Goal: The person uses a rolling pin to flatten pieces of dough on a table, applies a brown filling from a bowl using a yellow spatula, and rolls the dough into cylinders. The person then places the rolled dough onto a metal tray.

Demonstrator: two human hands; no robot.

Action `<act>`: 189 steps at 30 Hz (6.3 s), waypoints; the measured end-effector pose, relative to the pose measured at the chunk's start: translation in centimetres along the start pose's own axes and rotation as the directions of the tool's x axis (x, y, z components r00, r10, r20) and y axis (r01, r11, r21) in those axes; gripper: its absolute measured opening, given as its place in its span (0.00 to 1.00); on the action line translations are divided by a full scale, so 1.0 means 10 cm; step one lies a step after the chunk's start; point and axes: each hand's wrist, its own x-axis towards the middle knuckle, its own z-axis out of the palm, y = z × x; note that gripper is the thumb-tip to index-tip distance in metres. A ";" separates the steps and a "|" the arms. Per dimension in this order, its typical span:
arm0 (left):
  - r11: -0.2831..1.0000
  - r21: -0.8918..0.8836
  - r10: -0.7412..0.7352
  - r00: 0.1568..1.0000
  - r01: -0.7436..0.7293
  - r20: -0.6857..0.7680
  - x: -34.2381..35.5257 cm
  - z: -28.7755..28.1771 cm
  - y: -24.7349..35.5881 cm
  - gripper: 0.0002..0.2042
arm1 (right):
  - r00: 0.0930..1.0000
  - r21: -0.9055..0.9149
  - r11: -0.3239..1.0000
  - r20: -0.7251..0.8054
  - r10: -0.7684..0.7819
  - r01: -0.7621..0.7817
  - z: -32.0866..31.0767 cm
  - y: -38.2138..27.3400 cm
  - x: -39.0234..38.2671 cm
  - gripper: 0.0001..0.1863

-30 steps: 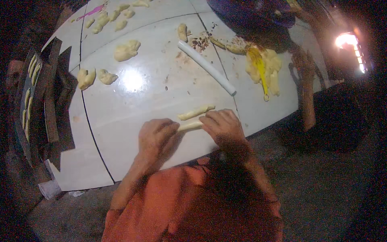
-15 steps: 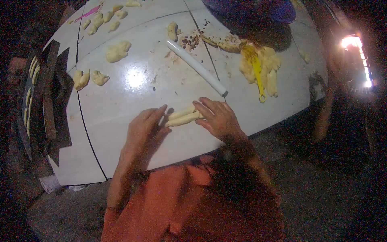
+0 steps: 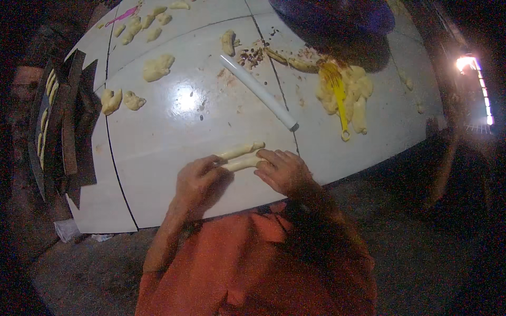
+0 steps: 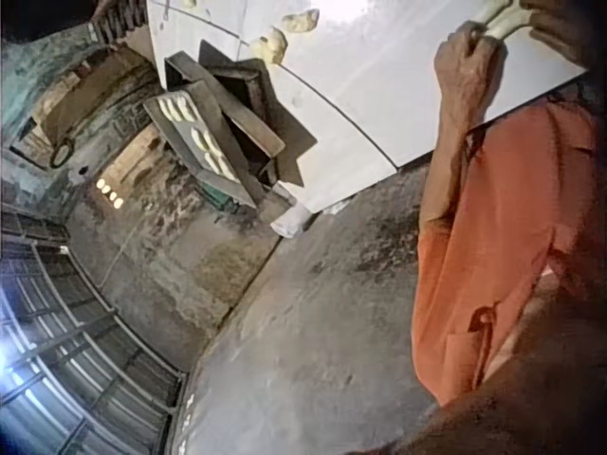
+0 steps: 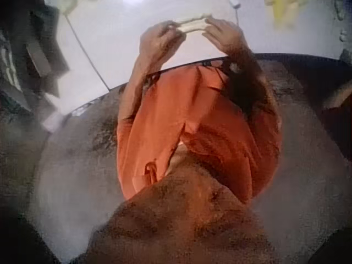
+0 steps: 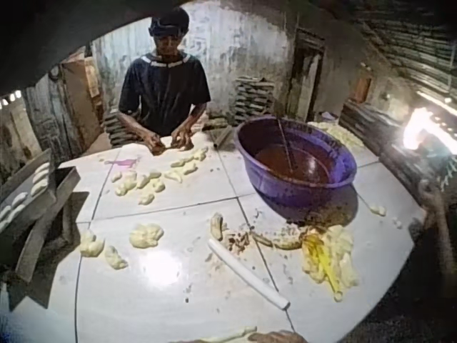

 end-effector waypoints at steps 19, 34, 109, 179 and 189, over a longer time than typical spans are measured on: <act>0.994 0.108 -0.034 0.999 0.030 0.033 0.00 0.04 -0.11 0.10 | 0.998 -0.065 0.997 0.035 0.047 -0.045 -0.16 0.09 0.23 0.16; 0.967 -0.069 -0.232 0.960 0.245 0.157 0.35 -0.17 -0.04 0.12 | 0.980 0.081 0.987 0.156 0.122 -0.136 -0.23 0.21 0.46 0.16; 0.634 0.438 -0.427 0.761 0.637 -0.488 -3.68 -6.97 -3.70 0.23 | 0.924 -0.013 0.928 0.098 -0.368 0.371 1.27 -3.58 4.98 0.08; 0.965 -0.156 0.262 0.796 -0.211 0.546 1.40 0.18 0.37 0.22 | 0.251 0.243 0.436 -0.543 0.801 -0.866 -0.90 1.45 -0.80 0.21; 0.817 0.148 0.481 0.801 -0.557 0.358 2.45 2.08 0.70 0.25 | 0.210 0.558 0.328 -0.266 0.941 -0.762 -0.95 1.55 -1.03 0.14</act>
